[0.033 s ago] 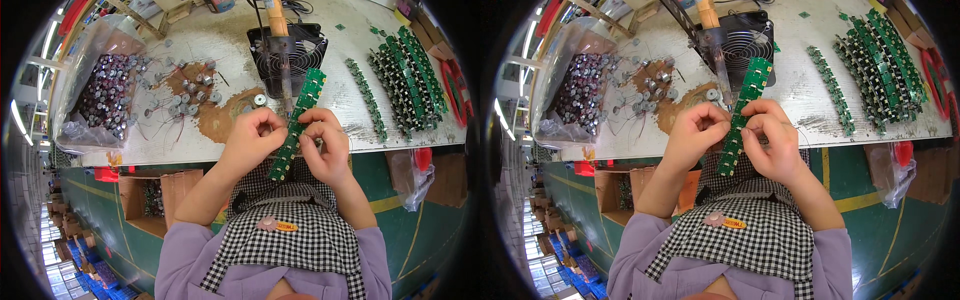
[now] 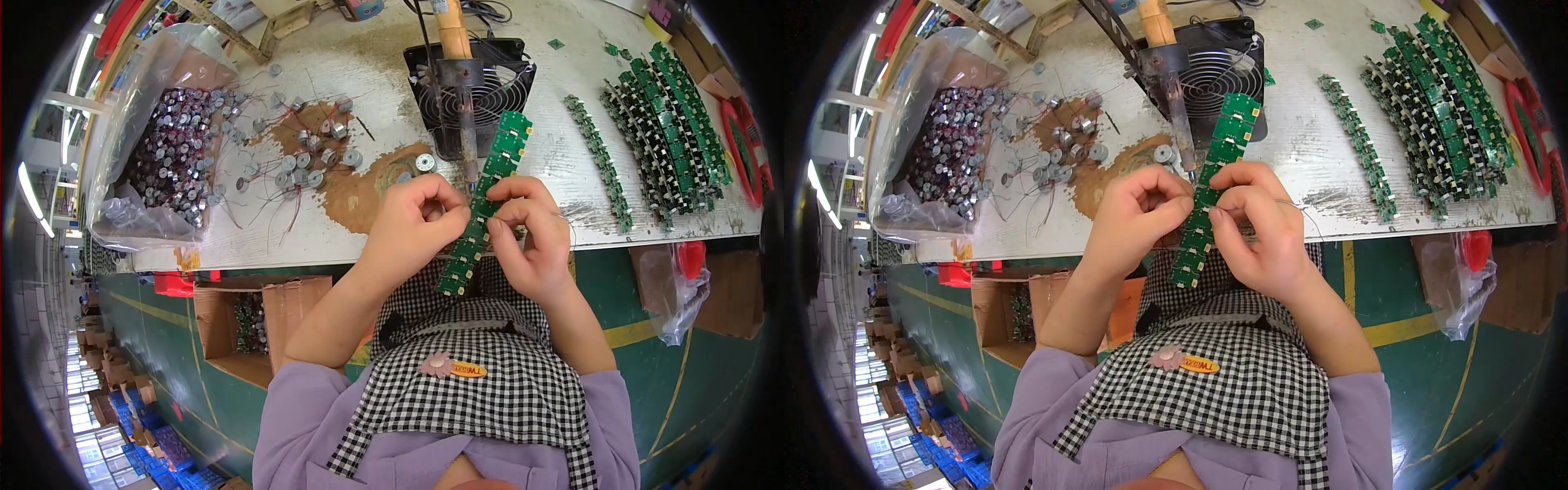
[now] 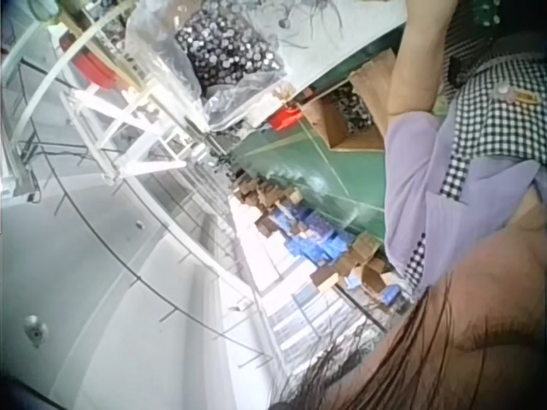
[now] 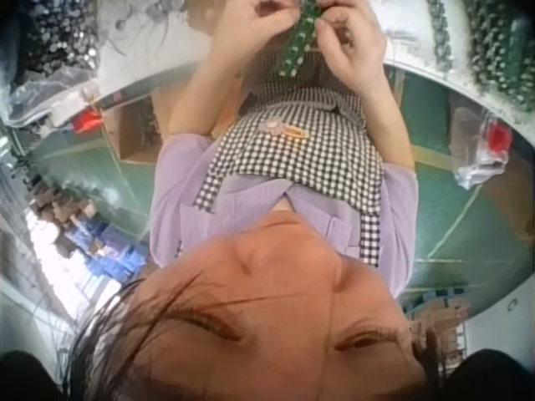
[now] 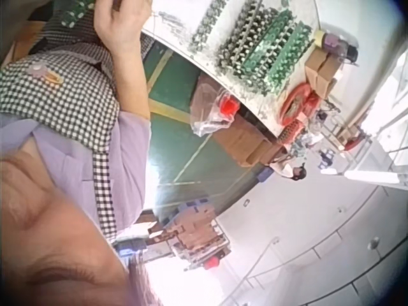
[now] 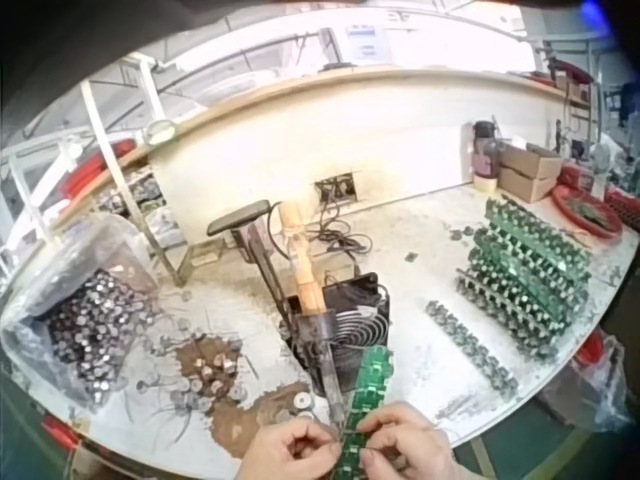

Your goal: The person attaches small components with wires onto green circuit board strips by hand, breaks the strips into individual circuit boards, and places the boards into a box.

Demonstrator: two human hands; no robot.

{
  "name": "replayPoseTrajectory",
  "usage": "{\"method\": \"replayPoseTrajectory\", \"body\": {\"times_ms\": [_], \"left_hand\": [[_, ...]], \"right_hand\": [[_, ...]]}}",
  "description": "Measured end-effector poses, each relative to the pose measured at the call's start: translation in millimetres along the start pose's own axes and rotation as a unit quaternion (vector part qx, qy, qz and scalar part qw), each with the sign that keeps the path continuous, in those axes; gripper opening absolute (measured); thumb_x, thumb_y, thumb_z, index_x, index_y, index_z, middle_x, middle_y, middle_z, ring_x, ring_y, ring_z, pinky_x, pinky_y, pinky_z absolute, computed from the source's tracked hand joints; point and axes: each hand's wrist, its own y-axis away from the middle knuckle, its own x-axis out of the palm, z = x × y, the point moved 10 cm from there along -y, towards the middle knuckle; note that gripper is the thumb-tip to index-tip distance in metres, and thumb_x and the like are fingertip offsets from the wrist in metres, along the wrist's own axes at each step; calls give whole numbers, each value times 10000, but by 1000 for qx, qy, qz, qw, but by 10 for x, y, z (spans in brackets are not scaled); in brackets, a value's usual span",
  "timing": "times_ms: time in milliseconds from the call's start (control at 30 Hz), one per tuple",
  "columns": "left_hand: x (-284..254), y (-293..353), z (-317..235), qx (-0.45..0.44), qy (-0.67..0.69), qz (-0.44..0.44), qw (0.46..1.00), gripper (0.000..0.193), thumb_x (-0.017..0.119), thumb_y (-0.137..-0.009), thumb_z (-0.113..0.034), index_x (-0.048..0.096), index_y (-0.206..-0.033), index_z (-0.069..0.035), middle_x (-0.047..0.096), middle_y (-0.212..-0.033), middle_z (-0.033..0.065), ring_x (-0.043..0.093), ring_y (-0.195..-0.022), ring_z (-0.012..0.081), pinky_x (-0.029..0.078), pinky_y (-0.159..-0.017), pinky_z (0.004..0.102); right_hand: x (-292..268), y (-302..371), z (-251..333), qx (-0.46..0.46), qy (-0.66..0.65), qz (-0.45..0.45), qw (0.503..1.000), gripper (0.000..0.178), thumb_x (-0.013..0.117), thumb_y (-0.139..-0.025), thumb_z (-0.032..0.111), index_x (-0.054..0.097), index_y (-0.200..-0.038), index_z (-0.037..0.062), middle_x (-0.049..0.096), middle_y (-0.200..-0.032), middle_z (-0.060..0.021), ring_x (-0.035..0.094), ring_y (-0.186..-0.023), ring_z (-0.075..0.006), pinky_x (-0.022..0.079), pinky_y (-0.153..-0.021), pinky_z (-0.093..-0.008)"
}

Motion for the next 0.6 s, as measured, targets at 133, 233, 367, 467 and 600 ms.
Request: {"method": "replayPoseTrajectory", "body": {"times_ms": [133,233,367,467,600], "left_hand": [[-3,-69,-14,36,-23,-2,999,69,637,-798,-17,570,-796,-3,584,-770,6,521,-616,38,405,-501,185],[-36,-65,-72,63,-23,-10,998,65,635,-802,-21,572,-800,-5,584,-760,6,520,-596,39,405,-478,189],[-27,-97,-107,38,13,-4,999,58,629,-803,-13,572,-796,-7,583,-743,7,511,-568,39,399,-455,191],[-30,-85,-91,47,-6,-15,999,61,628,-801,-4,568,-789,-9,576,-723,2,508,-554,39,395,-451,191],[-52,-41,-55,33,-26,-15,999,59,621,-785,10,568,-770,-12,567,-703,-6,503,-550,34,384,-456,184]], "right_hand": [[8,-25,-41,2,21,-3,1000,98,632,-773,-84,558,-813,-33,588,-977,-154,609,-676,-145,507,-565,-236],[23,-77,2,-9,29,-8,1000,97,635,-773,-85,565,-815,-32,590,-967,-150,605,-671,-145,497,-556,-233],[-11,-148,46,-30,40,-10,999,99,637,-772,-85,567,-817,-30,590,-962,-149,602,-667,-150,494,-552,-232],[-4,-84,16,-22,43,-9,999,104,639,-768,-87,567,-816,-30,589,-965,-149,603,-669,-156,493,-551,-232],[42,-22,15,7,34,-13,999,131,651,-754,-87,570,-835,-25,587,-970,-151,606,-706,-173,496,-568,-247]]}}
